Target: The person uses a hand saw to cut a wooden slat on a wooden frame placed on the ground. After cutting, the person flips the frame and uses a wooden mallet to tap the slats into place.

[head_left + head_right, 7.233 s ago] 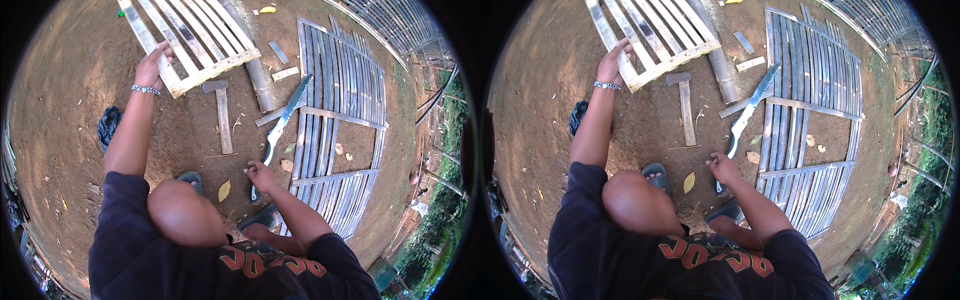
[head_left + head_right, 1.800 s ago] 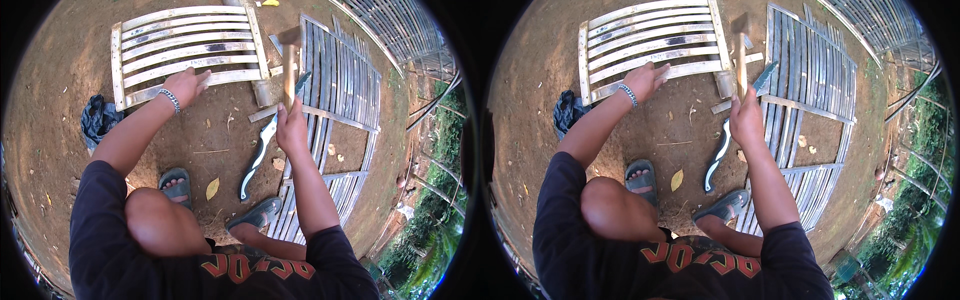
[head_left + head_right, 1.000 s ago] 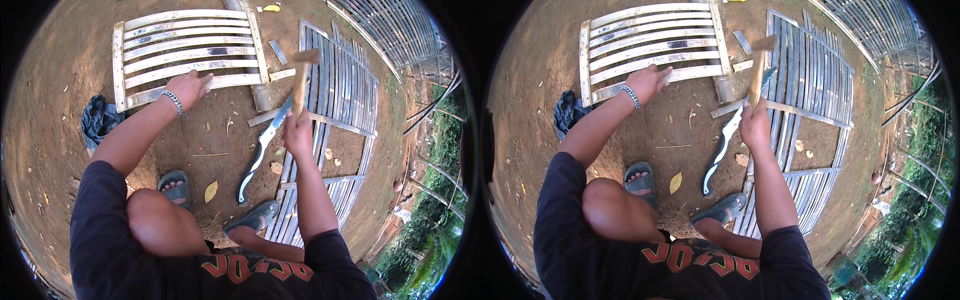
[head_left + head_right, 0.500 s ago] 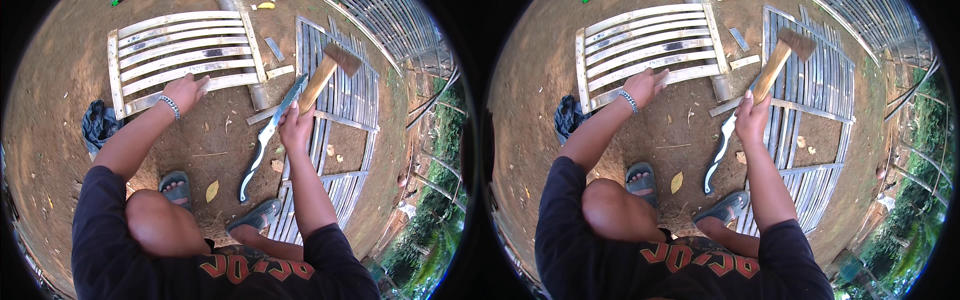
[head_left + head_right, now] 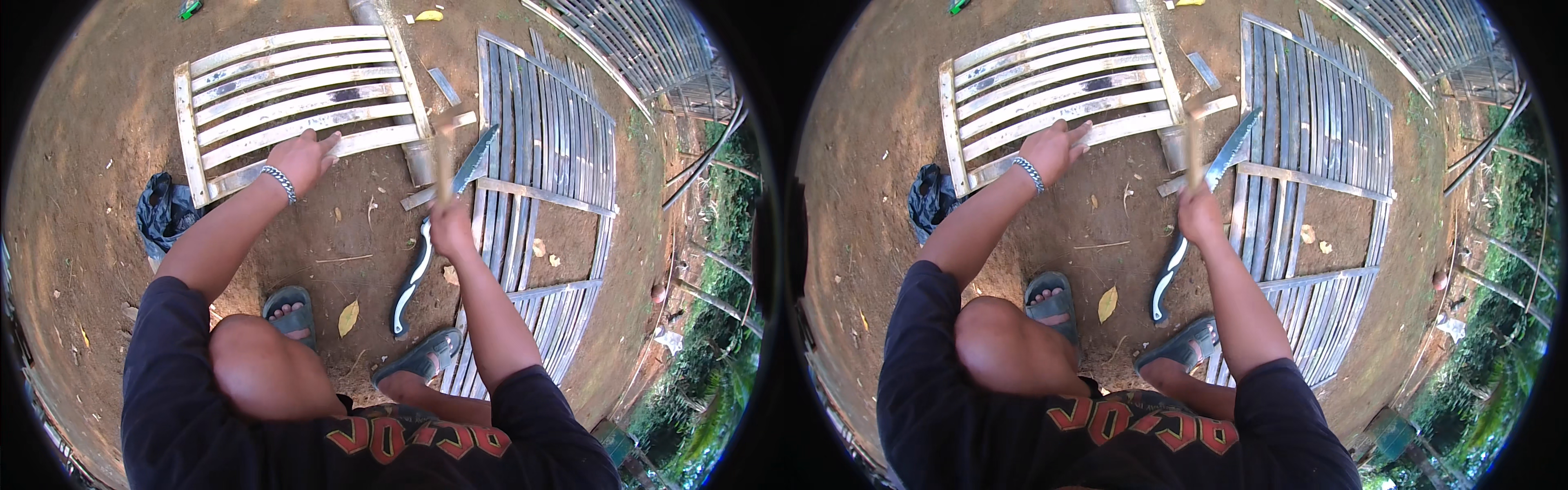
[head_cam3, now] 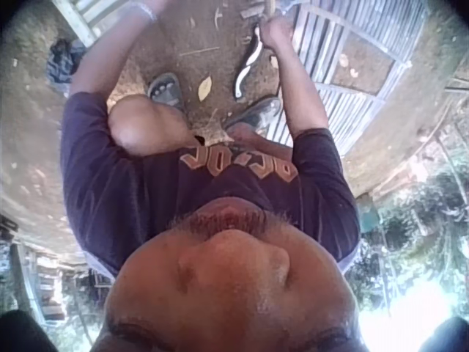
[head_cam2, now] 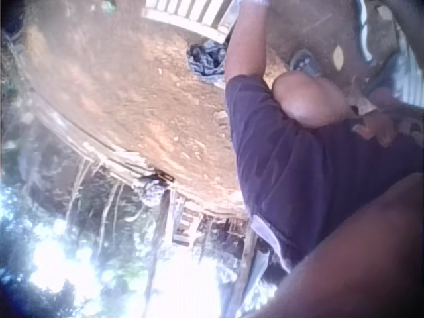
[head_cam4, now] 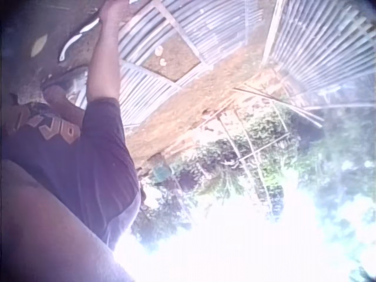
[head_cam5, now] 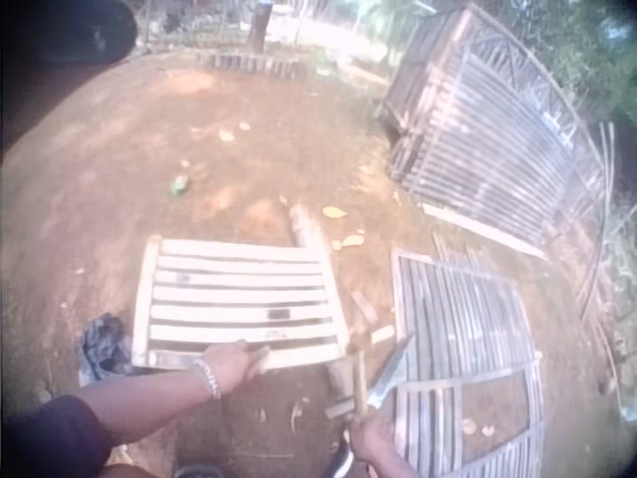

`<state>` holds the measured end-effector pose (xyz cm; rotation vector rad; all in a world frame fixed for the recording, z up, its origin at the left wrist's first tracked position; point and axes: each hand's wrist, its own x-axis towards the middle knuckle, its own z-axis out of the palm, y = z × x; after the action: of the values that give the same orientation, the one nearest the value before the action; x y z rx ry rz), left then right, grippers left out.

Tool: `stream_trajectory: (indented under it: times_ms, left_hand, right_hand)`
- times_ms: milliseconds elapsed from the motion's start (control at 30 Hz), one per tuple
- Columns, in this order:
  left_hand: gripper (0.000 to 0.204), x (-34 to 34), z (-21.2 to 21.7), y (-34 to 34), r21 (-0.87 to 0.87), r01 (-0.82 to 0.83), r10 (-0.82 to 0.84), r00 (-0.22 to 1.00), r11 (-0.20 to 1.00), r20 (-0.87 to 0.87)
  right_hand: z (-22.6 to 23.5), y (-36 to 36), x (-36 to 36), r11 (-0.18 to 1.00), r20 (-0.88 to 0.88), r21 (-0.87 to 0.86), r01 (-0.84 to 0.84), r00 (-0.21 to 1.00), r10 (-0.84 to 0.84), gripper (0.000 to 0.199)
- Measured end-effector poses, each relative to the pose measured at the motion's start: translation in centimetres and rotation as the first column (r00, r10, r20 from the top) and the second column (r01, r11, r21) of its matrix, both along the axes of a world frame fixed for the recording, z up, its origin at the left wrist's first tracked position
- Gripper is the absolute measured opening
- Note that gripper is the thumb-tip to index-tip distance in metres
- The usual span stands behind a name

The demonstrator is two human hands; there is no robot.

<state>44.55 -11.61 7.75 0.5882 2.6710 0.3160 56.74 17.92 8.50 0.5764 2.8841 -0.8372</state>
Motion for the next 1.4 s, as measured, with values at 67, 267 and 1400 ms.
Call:
stream_trajectory:
  times_ms: [67, 267, 1400]
  left_hand:
    - [0.050, -0.1, 0.3, 0.1, 0.002, -0.005, 0.005, 1.000, 1.000, 0.009]
    - [0.050, -0.1, 0.5, 0.1, 0.035, -0.017, 0.017, 1.000, 0.999, 0.007]
    - [0.054, -0.6, 0.7, 0.8, -0.059, 0.140, -0.135, 0.988, 0.988, 0.078]
  right_hand:
    - [-0.1, 0.8, 0.0, 0.994, 0.246, -0.114, -0.007, 0.969, 0.034, 0.029]
    - [0.7, 0.4, -0.8, 0.914, -0.003, -0.358, 0.191, 0.979, -0.206, 0.032]
    - [0.0, 1.1, 0.0, 0.980, 0.134, -0.192, 0.057, 0.990, -0.032, 0.042]
